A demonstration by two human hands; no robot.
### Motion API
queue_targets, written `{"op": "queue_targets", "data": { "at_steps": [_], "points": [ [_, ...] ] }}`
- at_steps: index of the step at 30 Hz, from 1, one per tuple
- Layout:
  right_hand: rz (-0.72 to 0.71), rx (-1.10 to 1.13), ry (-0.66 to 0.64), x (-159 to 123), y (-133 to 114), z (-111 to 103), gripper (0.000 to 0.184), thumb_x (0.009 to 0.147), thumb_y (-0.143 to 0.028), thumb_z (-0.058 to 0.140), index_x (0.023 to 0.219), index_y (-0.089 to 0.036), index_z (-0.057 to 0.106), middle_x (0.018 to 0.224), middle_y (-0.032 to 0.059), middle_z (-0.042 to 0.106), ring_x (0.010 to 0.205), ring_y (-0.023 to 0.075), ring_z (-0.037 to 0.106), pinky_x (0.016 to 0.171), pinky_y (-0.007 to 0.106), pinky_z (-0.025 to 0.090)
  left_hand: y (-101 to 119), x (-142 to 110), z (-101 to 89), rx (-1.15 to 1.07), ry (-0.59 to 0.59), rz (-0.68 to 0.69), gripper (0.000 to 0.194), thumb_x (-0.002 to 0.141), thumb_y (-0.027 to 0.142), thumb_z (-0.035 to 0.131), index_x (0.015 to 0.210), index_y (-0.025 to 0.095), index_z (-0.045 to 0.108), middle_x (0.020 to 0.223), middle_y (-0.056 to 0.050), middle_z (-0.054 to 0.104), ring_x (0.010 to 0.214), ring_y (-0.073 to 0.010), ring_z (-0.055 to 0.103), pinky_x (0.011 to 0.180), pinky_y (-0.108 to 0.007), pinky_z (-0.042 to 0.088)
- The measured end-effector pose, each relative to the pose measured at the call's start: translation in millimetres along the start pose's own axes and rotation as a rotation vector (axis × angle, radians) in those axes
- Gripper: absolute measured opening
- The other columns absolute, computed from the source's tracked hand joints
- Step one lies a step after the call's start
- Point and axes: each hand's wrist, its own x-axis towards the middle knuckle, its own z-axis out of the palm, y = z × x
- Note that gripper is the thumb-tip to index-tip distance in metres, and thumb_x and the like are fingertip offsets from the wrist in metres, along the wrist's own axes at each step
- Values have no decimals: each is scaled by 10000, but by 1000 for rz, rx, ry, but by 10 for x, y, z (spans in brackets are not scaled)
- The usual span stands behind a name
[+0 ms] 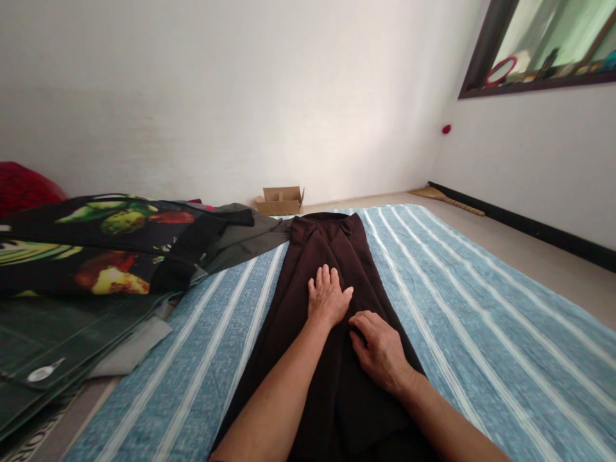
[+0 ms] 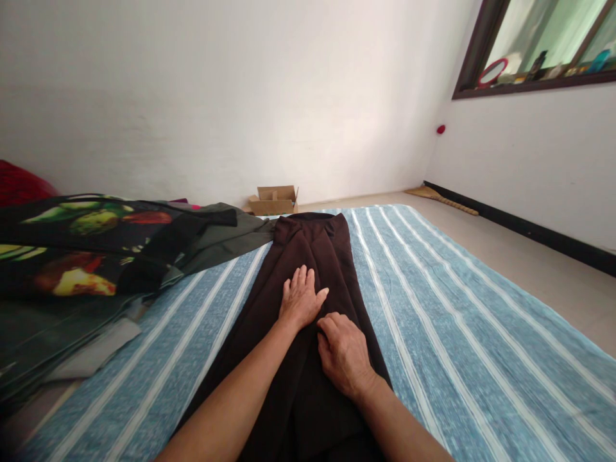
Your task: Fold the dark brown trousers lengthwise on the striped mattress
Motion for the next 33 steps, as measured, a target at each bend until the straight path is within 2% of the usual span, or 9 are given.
{"op": "queue_targets", "data": {
  "at_steps": [33],
  "points": [
    [3, 5, 7, -11, -3, -10, 165, 822, -124, 459, 935, -200, 553, 927, 56, 599, 858, 183, 555, 755, 311, 468, -11, 1, 29, -20, -8, -3, 674, 874, 516, 324, 1395, 91, 268, 1481, -161, 222, 1364, -278, 156, 1065, -469, 185]
  ]
}}
